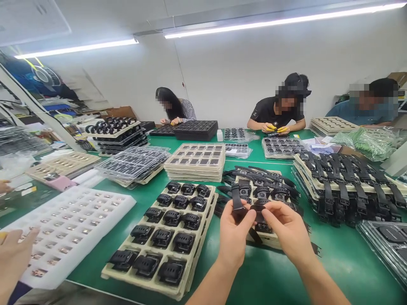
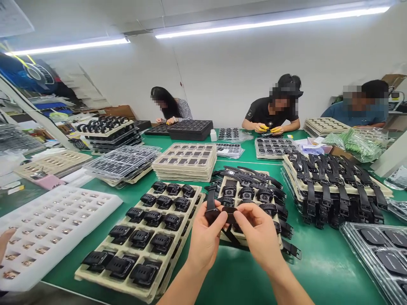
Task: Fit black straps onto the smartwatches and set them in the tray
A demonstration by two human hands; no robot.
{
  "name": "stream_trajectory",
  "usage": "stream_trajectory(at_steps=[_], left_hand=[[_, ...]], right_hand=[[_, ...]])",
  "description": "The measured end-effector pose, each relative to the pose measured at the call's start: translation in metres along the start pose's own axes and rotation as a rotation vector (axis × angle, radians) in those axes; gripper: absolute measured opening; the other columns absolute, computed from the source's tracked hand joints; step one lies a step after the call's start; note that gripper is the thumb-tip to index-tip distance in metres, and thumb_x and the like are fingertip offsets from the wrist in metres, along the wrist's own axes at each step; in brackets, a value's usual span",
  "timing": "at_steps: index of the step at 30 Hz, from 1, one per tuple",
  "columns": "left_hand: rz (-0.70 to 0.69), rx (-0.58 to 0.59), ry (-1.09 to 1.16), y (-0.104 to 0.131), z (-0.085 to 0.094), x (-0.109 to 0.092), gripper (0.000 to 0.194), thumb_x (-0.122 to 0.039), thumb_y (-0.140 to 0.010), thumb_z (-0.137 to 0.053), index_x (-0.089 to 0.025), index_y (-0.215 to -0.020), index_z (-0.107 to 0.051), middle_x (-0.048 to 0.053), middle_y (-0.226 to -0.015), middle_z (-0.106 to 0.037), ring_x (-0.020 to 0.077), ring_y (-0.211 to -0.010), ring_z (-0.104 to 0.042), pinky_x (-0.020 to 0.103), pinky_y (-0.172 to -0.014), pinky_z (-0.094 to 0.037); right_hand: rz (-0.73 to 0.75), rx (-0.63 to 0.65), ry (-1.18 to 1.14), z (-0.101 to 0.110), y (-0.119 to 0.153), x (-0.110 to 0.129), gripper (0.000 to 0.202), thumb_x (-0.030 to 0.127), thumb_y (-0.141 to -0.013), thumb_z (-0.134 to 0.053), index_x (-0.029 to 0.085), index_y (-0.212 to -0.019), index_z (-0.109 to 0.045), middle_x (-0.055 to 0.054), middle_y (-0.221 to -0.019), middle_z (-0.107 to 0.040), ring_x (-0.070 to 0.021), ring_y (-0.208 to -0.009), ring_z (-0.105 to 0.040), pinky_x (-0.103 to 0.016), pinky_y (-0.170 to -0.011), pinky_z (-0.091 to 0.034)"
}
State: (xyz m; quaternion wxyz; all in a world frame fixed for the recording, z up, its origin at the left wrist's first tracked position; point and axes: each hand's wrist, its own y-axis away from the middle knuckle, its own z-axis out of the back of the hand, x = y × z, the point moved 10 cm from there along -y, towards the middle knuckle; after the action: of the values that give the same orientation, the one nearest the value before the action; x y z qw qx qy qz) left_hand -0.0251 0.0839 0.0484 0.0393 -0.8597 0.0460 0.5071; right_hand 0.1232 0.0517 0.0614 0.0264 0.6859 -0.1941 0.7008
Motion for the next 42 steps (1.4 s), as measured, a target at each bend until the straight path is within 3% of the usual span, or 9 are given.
stream_trajectory(at_steps=[4, 7, 9, 13, 16, 20, 27, 34, 42], left_hand=[[-0.005, 0.070, -0.010, 0.002, -0.010, 0.003, 0.038, -0.038, -0.078, -0.085, -0.020, -0.102, -0.062, 0.000, -0.089, -0.063, 0.0104, -0.072, -0.060, 0.024, -0.071, -0.053], [0.020, 0.224, 0.055, 0.003, -0.024, 0.005, 0.048, -0.055, -0.085, -0.075, -0.022, -0.117, -0.061, 0.006, -0.102, -0.066, 0.0153, -0.082, -0.062, 0.029, -0.076, -0.053], [0.096, 0.310, 0.143, 0.004, -0.032, 0.010, 0.055, -0.066, -0.089, -0.063, -0.022, -0.123, -0.060, 0.009, -0.107, -0.066, 0.0180, -0.085, -0.062, 0.032, -0.078, -0.052], [0.246, 0.412, 0.224, 0.007, -0.043, 0.016, 0.069, -0.076, -0.092, -0.044, -0.021, -0.132, -0.057, 0.011, -0.115, -0.064, 0.0218, -0.094, -0.061, 0.035, -0.085, -0.049], [0.287, 0.475, 0.230, 0.010, -0.048, 0.016, 0.074, -0.078, -0.093, -0.037, -0.021, -0.137, -0.055, 0.012, -0.121, -0.063, 0.0232, -0.099, -0.059, 0.034, -0.085, -0.045], [0.318, 0.503, 0.235, 0.012, -0.049, 0.018, 0.074, -0.078, -0.094, -0.032, -0.021, -0.137, -0.054, 0.012, -0.125, -0.061, 0.0250, -0.103, -0.058, 0.034, -0.085, -0.043], [0.327, 0.509, 0.222, 0.012, -0.049, 0.022, 0.078, -0.080, -0.092, -0.034, -0.022, -0.139, -0.054, 0.012, -0.126, -0.061, 0.0284, -0.111, -0.057, 0.037, -0.088, -0.043], [0.340, 0.527, 0.211, 0.014, -0.050, 0.023, 0.077, -0.080, -0.092, -0.033, -0.022, -0.139, -0.053, 0.012, -0.128, -0.062, 0.0281, -0.113, -0.058, 0.037, -0.089, -0.043], [0.347, 0.530, 0.210, 0.014, -0.049, 0.023, 0.080, -0.081, -0.090, -0.035, -0.022, -0.140, -0.054, 0.013, -0.129, -0.062, 0.0302, -0.117, -0.057, 0.040, -0.094, -0.043]], right_hand=[[0.029, -0.126, -0.035, 0.014, 0.001, -0.004, 0.031, 0.054, -0.085, -0.074, 0.024, -0.088, -0.070, -0.003, -0.077, -0.071, -0.0203, -0.070, -0.066, -0.030, -0.064, -0.057], [0.083, -0.218, -0.013, 0.036, 0.004, 0.000, 0.025, 0.049, -0.088, -0.073, 0.024, -0.090, -0.069, -0.003, -0.081, -0.070, -0.0199, -0.074, -0.066, -0.028, -0.067, -0.057], [0.111, -0.162, 0.011, 0.038, 0.006, 0.005, 0.021, 0.046, -0.090, -0.072, 0.025, -0.090, -0.070, -0.003, -0.082, -0.069, -0.0194, -0.073, -0.065, -0.028, -0.066, -0.056], [0.170, 0.062, 0.085, 0.019, 0.013, 0.017, 0.019, 0.039, -0.097, -0.064, 0.023, -0.088, -0.068, -0.005, -0.088, -0.067, -0.0212, -0.082, -0.067, -0.029, -0.073, -0.058], [0.217, 0.084, 0.101, 0.014, 0.017, 0.022, 0.019, 0.036, -0.099, -0.061, 0.023, -0.087, -0.067, -0.004, -0.087, -0.065, -0.0188, -0.081, -0.066, -0.026, -0.071, -0.057], [0.155, 0.008, 0.119, 0.017, 0.018, 0.012, 0.017, 0.037, -0.097, -0.065, 0.023, -0.091, -0.070, -0.004, -0.083, -0.068, -0.0169, -0.072, -0.067, -0.023, -0.064, -0.058], [0.037, -0.021, 0.071, 0.014, 0.018, -0.006, 0.021, 0.043, -0.094, -0.069, 0.022, -0.093, -0.072, -0.011, -0.104, -0.077, -0.0185, -0.072, -0.070, -0.028, -0.064, -0.063], [-0.009, -0.022, 0.091, 0.014, 0.019, -0.009, 0.026, 0.046, -0.092, -0.070, 0.021, -0.090, -0.073, -0.013, -0.106, -0.076, -0.0244, -0.085, -0.072, -0.030, -0.064, -0.064], [0.002, -0.013, 0.097, 0.010, 0.017, -0.005, 0.025, 0.044, -0.093, -0.068, 0.020, -0.089, -0.072, -0.012, -0.103, -0.076, -0.0176, -0.066, -0.068, -0.028, -0.060, -0.063]])
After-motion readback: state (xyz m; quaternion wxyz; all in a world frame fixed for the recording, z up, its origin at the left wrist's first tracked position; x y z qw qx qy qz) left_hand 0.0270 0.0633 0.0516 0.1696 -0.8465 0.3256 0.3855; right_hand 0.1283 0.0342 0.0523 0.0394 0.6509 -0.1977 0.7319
